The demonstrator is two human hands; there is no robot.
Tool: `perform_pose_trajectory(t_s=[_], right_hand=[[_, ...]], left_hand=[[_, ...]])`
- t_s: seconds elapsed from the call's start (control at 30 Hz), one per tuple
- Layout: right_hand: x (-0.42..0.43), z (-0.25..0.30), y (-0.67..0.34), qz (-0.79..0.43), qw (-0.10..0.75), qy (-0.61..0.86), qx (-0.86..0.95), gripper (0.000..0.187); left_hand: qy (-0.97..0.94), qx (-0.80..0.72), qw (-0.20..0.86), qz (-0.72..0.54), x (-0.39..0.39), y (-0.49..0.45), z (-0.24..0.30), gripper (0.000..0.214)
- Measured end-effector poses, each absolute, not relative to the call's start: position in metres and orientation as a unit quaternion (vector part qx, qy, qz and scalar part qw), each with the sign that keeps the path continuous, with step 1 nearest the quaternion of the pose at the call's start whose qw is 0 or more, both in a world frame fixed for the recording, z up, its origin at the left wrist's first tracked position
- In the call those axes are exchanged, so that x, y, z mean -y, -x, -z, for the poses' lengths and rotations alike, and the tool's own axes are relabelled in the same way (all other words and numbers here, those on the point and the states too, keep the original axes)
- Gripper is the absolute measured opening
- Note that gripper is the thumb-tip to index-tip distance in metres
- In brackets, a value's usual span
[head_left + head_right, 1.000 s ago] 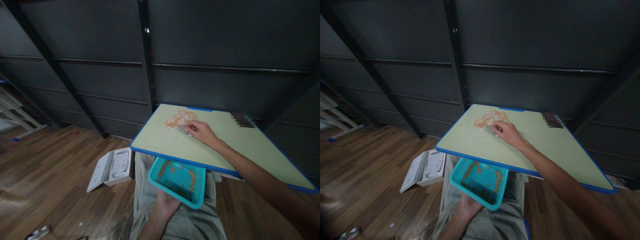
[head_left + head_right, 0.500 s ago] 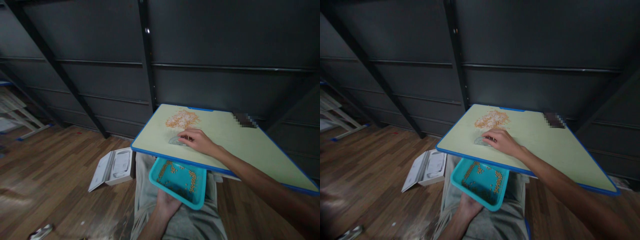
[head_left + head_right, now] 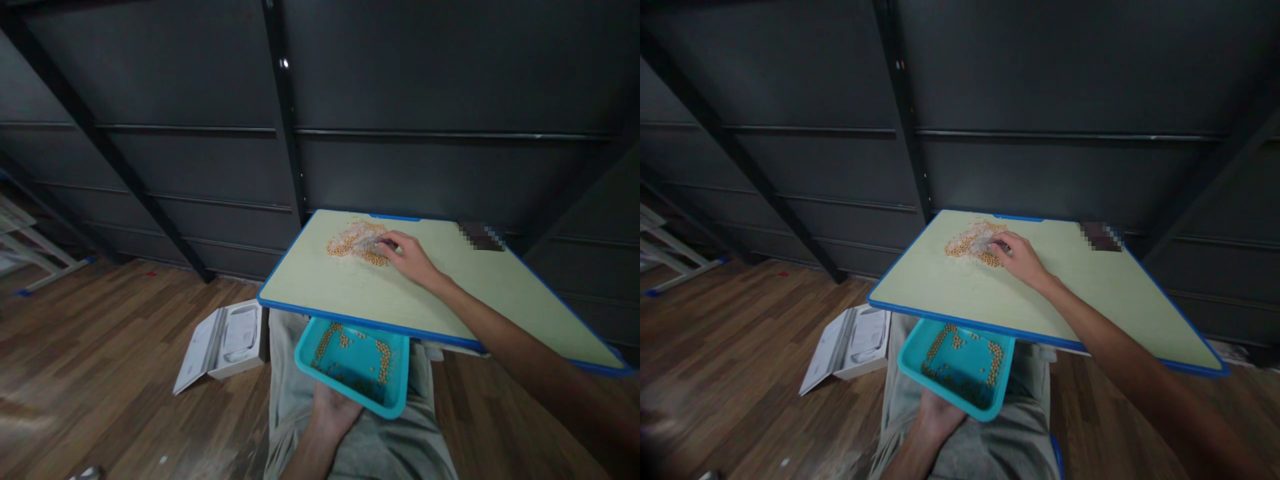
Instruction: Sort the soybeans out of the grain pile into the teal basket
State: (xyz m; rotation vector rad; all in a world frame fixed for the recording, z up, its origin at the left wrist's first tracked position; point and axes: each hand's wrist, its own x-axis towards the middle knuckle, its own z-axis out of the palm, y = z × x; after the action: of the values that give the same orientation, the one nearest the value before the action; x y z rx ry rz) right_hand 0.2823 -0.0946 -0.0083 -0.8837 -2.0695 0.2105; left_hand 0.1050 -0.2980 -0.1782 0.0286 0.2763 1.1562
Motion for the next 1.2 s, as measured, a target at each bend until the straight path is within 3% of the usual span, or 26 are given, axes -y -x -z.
perform_pose_trajectory(t_s=[0.37, 0.63, 1.2], right_hand=[[0.067, 0.009, -0.323, -0.073, 0.412, 0.418, 0.806, 0.014], [0.074, 0.014, -0.309, -0.065, 0.396, 0.396, 0.826, 0.023], [0.072, 0.025, -0.304, -0.141, 0.381, 0.407, 0.818, 0.026]], left_hand=[[0.001, -0.166, 0.824, -0.542, 0.298, -0.102, 0.173, 0.04], [-0.009, -0.155, 0.831, -0.534, 0.297, -0.1, 0.169, 0.041], [-0.013, -0.157, 0.828, -0.538, 0.295, -0.102, 0.176, 0.041]])
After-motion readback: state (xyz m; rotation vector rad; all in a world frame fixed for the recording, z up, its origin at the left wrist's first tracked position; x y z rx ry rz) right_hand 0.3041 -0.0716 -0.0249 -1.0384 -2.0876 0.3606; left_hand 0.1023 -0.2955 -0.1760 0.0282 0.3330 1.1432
